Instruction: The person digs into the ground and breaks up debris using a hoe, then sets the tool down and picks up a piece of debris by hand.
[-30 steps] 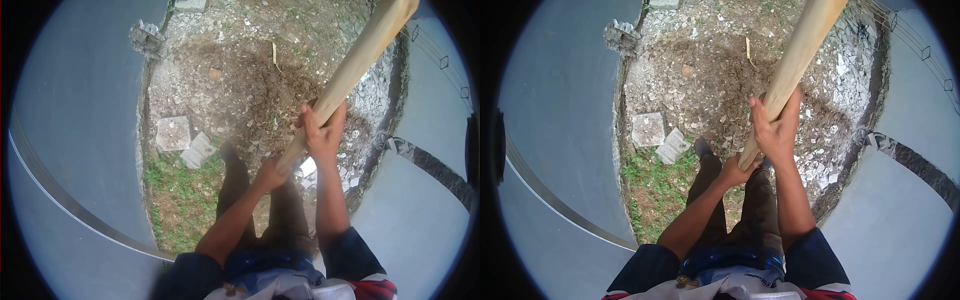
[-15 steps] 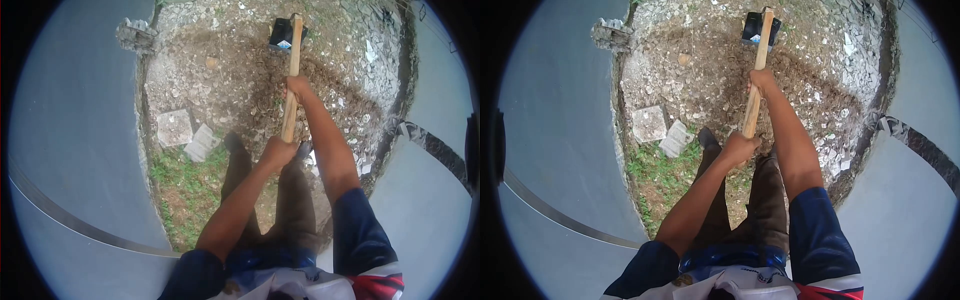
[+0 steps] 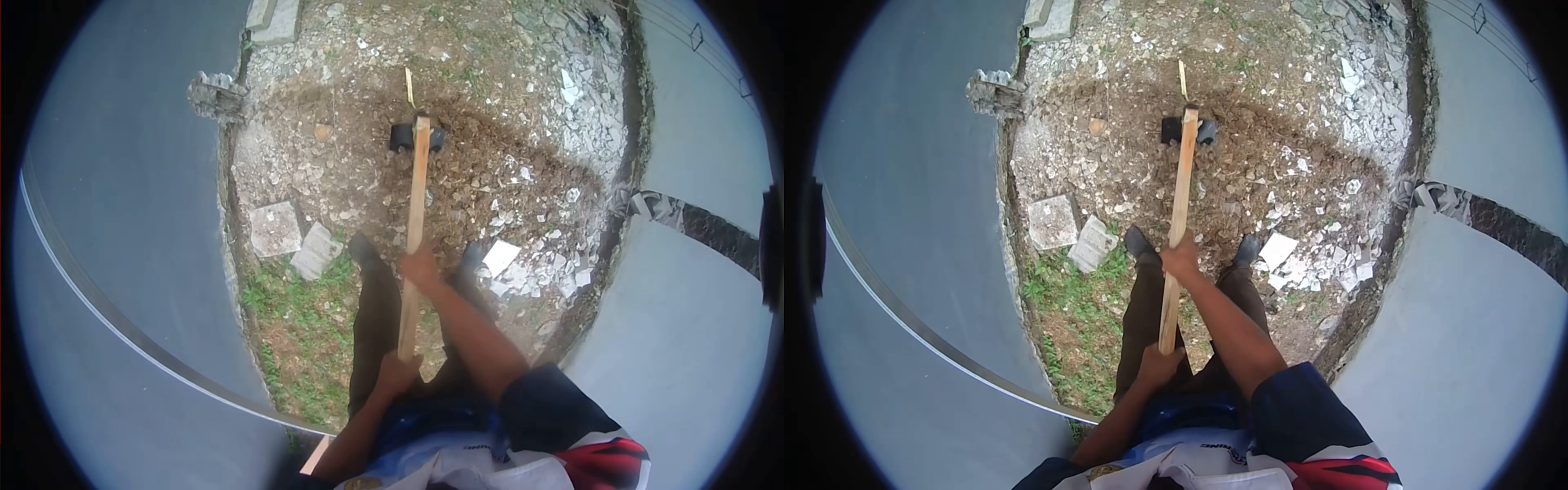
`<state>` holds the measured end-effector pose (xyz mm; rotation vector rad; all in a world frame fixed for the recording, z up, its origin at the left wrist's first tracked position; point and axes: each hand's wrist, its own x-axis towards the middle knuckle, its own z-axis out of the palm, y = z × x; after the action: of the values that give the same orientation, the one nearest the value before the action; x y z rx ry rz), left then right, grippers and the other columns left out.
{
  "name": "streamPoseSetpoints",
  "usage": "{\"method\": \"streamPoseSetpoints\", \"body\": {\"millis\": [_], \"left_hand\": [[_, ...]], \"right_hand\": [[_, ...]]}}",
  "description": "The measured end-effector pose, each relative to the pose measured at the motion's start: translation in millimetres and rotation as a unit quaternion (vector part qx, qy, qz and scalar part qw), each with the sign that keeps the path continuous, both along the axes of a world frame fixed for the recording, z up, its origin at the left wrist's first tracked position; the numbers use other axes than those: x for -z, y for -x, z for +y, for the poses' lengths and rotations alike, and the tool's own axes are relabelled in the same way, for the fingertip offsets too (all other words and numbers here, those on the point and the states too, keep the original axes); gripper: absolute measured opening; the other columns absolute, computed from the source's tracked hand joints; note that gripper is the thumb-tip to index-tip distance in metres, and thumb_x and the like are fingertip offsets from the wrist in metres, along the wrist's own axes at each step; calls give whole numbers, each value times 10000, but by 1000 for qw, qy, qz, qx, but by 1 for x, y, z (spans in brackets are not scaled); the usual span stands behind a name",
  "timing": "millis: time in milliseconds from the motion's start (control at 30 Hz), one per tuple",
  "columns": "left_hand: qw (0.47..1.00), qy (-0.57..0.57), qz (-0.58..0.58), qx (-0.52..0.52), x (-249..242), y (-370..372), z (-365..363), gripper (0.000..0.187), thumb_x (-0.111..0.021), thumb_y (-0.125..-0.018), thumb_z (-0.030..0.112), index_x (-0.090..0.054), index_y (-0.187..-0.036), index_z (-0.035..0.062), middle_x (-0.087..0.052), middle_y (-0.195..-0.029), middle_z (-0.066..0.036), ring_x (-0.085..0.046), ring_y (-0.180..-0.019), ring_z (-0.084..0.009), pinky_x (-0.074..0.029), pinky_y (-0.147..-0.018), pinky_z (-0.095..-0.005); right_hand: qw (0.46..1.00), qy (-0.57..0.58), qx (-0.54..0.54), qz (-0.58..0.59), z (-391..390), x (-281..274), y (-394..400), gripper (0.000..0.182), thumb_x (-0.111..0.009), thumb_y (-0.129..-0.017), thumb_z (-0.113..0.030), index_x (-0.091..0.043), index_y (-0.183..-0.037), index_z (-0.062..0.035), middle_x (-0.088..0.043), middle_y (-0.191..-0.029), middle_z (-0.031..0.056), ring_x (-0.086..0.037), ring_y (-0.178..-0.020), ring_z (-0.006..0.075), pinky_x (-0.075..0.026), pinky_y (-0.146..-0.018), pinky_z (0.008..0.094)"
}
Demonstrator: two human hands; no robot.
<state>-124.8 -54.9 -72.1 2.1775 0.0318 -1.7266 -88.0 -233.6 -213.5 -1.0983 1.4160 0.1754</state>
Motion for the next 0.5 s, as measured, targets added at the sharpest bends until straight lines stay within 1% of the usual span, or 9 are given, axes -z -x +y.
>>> {"method": "streamPoseSetpoints", "body": {"millis": [33,100,167,267,367,400,433,467,500], "left_hand": [[1000,-8,-12,2,-19,18,13,440,-694,-823,351,-659,-942,-71,-674,-772,-262,-714,-830,-364,-541,-711,-433],[999,15,3,29,-34,54,28,443,-705,-815,343,-651,-951,-75,-676,-903,-303,-679,-929,-433,-539,-797,-451],[998,15,-7,57,-34,80,32,419,-702,-819,334,-653,-930,-68,-672,-872,-302,-677,-906,-439,-543,-771,-452],[996,36,-37,69,8,90,10,387,-710,-817,327,-659,-869,-53,-666,-796,-288,-688,-847,-424,-549,-714,-453],[980,150,-80,107,70,54,-76,393,-727,-809,343,-666,-830,-44,-661,-738,-262,-690,-785,-404,-542,-666,-451],[961,218,-138,95,97,46,-106,404,-729,-807,352,-667,-823,-46,-666,-733,-249,-686,-761,-406,-541,-651,-445],[971,173,-129,108,108,29,-146,417,-731,-802,360,-667,-816,-53,-669,-732,-247,-686,-752,-401,-535,-644,-441],[952,238,-172,89,127,16,-175,413,-727,-801,351,-669,-837,-56,-670,-729,-230,-690,-729,-380,-525,-641,-438],[964,209,-139,88,149,8,-200,408,-725,-800,342,-663,-857,-58,-666,-726,-219,-688,-717,-363,-520,-640,-435]], "right_hand": [[998,-41,40,-25,21,-18,25,455,-610,-808,-13,-390,-1203,44,-593,-765,172,-599,-489,241,-480,-413,373],[991,-82,87,-62,25,-38,51,381,-607,-822,-5,-405,-1145,17,-558,-731,131,-565,-461,198,-460,-390,345],[986,-95,119,-71,17,-62,79,327,-596,-838,7,-407,-1105,-4,-528,-714,100,-538,-447,164,-440,-379,322],[979,18,135,-154,-35,-85,83,316,-607,-857,5,-397,-1093,-13,-518,-720,81,-520,-442,146,-423,-378,301],[970,144,138,-143,-115,-88,66,359,-637,-879,-57,-400,-1143,-6,-554,-797,114,-537,-496,156,-434,-426,309],[930,320,85,-162,-148,-48,65,344,-638,-878,-85,-413,-1121,5,-557,-797,121,-564,-556,187,-460,-474,332],[930,315,111,-155,-182,-45,52,317,-629,-878,-93,-420,-1090,15,-559,-800,135,-576,-597,210,-471,-507,351],[936,313,111,-113,-213,-43,39,304,-620,-877,-86,-414,-1073,21,-562,-802,151,-580,-581,209,-478,-489,352],[938,308,117,-107,-238,-32,29,306,-620,-869,-74,-411,-1065,33,-581,-795,171,-594,-554,222,-482,-464,363]]}}
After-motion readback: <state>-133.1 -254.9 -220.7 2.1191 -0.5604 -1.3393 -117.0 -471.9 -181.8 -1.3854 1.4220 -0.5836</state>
